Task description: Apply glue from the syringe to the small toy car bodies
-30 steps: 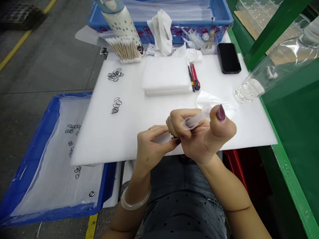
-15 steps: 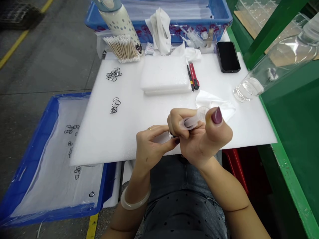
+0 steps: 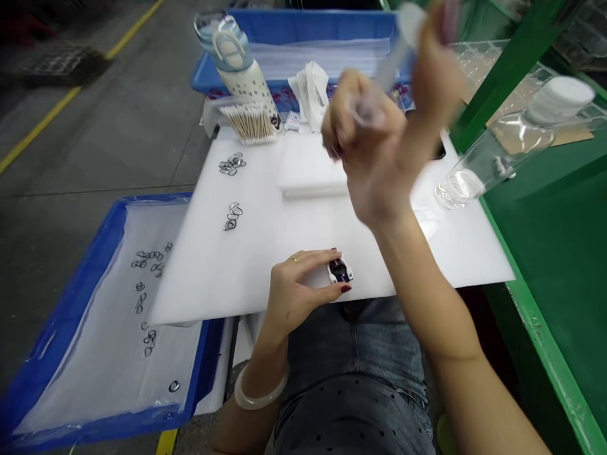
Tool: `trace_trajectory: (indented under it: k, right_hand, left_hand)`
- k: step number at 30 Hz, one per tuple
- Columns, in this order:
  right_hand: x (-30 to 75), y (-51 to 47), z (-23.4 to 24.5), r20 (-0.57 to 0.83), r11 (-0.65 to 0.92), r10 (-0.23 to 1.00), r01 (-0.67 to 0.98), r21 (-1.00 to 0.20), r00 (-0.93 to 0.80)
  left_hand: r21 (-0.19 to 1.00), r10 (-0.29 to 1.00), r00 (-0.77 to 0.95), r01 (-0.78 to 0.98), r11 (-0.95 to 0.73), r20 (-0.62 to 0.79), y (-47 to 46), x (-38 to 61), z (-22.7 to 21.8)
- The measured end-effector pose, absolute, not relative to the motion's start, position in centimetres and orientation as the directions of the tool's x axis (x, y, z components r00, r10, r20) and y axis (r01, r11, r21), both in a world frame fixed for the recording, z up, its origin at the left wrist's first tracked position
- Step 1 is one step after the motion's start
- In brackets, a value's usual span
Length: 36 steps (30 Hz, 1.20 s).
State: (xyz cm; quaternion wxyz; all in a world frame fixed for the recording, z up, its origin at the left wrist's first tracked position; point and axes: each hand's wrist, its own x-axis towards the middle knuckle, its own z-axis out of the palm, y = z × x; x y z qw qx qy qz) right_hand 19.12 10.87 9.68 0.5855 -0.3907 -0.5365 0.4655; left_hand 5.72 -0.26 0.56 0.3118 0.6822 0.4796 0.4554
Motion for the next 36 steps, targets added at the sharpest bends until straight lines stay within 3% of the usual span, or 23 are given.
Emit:
trace_trajectory:
  k: [2, 4, 5, 9, 15, 23, 28, 32, 36]
  right_hand:
    - [18.6, 15.4, 9.1, 0.341, 0.334, 0.938, -0.097, -0.938, -0.07]
    - [18.6, 18.2, 8.5, 0.173, 0.189, 0.965, 0.068, -0.98, -0.198]
    - [19.1, 18.7, 8.3, 0.165, 0.195, 0.963, 0.126, -0.973, -0.215]
    - [23.5, 15.0, 8.5, 0.343, 0.367, 0.93, 0.287, -0.885, -0.132]
    - [31.9, 9.0, 7.5, 0.159, 0.104, 0.987, 0.698, -0.708, 0.014]
    - [32.7, 9.9, 4.4, 0.13, 0.031, 0.99, 0.824, -0.566, 0.052]
    - [31.0, 8.3, 5.7, 0.147, 0.144, 0.987, 0.759, -0.635, -0.064]
    - [29.4, 4.9, 8.6, 0.023, 0.114, 0.97, 0.37, -0.922, -0.241]
    - [27.6, 2.5, 9.9, -0.078, -0.035, 0.893, 0.103, -0.994, -0.444]
  left_hand:
    - [0.844, 0.928, 0.172, 0.385, -0.373, 0.331, -0.4, 5.4, 0.4]
    - [0.831, 0.923, 0.208, 0.404, -0.382, 0.324, -0.5, 5.1, 0.3]
    - [0.826, 0.922, 0.225, 0.412, -0.384, 0.316, -0.5, 5.0, 0.3]
    - [0.825, 0.915, 0.265, 0.407, -0.391, 0.304, -0.7, 4.8, 0.3]
    - [0.778, 0.912, 0.212, 0.477, -0.409, 0.35, -0.7, 5.0, -0.3]
    - [0.745, 0.931, 0.133, 0.566, -0.352, 0.339, -0.6, 5.1, -0.4]
    - [0.818, 0.938, 0.008, 0.488, -0.305, 0.345, -0.6, 4.9, -0.2]
    - [0.882, 0.928, -0.092, 0.355, -0.309, 0.362, -0.1, 6.6, 1.4]
    - [0.941, 0.953, 0.035, 0.147, -0.304, 0.302, 0.6, 9.3, 4.7]
